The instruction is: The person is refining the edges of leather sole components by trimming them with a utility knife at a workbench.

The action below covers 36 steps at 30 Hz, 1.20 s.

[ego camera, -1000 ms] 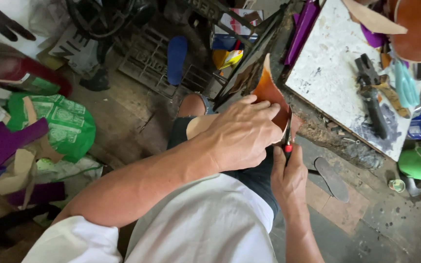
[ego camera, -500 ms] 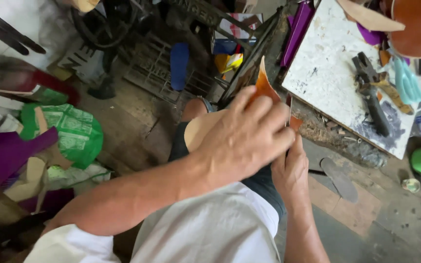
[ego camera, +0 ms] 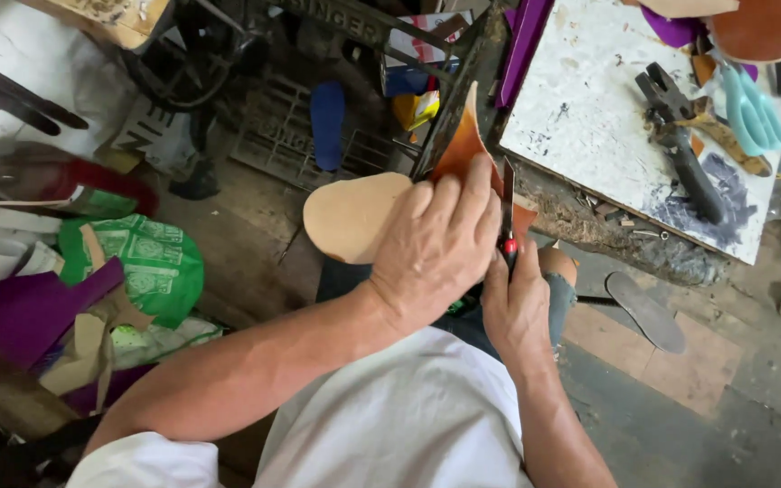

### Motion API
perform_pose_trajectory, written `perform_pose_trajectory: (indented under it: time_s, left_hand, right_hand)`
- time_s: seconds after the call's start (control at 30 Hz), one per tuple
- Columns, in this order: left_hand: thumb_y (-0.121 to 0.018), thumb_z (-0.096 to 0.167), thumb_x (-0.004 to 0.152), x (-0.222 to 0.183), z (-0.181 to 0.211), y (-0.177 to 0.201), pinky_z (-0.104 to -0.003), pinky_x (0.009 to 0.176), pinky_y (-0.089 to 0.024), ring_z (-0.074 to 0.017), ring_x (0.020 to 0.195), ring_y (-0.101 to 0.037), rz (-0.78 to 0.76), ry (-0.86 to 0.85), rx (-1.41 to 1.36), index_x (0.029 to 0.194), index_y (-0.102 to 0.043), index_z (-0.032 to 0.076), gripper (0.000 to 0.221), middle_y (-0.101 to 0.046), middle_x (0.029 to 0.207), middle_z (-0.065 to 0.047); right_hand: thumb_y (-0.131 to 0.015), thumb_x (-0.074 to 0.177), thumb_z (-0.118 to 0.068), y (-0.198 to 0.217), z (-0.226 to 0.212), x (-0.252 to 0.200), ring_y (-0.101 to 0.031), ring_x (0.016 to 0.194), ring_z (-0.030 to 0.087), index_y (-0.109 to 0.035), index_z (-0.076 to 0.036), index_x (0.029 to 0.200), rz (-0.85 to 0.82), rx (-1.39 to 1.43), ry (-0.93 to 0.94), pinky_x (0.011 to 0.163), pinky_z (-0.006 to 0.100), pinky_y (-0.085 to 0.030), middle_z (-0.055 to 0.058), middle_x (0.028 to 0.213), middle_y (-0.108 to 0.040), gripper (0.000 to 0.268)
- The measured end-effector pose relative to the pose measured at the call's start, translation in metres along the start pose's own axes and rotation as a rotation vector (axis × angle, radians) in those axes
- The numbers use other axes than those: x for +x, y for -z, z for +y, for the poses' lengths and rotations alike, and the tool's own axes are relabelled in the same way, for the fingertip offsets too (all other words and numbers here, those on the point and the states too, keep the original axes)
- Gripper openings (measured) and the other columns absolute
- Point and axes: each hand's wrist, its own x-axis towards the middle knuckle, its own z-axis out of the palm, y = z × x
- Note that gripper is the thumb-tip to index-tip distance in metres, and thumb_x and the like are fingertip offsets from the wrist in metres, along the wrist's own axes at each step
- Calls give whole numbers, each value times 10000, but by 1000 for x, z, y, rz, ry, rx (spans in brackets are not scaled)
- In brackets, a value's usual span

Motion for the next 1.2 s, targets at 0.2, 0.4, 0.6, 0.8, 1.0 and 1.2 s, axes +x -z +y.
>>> perform_pose_trajectory:
  time_s: [0.2,0.4,0.6,0.8,1.0,1.2]
  left_hand:
    - [-583,25,904,-8,35,-19,-499,856,-506,-452,925,-690,73,-2,-153,1026,-710,-86,208,-705,1027,-340]
    - [-585,44,915,-11,36,-20,-488,955,-496,-418,1039,-690,62,56,-205,1079,-717,-63,235,-711,1098,-300]
    - [-572,15,899,-13,38,-26,-522,942,-499,-415,951,-687,78,87,-220,1045,-724,-53,221,-709,1058,-302]
    - [-593,9,885,-14,34,-23,-519,952,-492,-401,910,-684,54,74,-246,1063,-727,-51,230,-711,1066,-307]
    - [-591,28,866,-10,38,-24,-522,908,-491,-339,773,-676,2,109,-226,1030,-735,-26,225,-735,1019,-277]
    - [-620,36,845,-7,32,-15,-537,942,-459,-348,754,-669,-31,96,-272,1049,-729,-34,242,-726,1059,-302]
  right_hand:
    - [-479,1036,-325,-6,14,-18,-662,990,503,-546,-161,1121,99,-65,-111,715,604,-517,219,820,-712,196]
    - [-453,1054,-295,-11,35,-24,-637,977,552,-525,-149,1108,120,-62,-157,708,625,-491,269,821,-666,172]
    - [-448,1060,-332,-12,35,-19,-632,955,551,-496,-162,1067,148,-154,-133,681,610,-485,239,837,-665,177]
    - [-499,1048,-287,-6,38,-6,-577,981,615,-483,-45,1054,201,-288,90,806,606,-508,346,989,-591,243]
    - [-441,1040,-305,-8,0,-10,-518,987,633,-471,-26,1017,198,-268,118,798,580,-489,327,963,-538,281]
    - [-419,1064,-266,-5,64,-18,-516,981,623,-477,-65,1113,149,-288,72,807,584,-488,265,1004,-513,215]
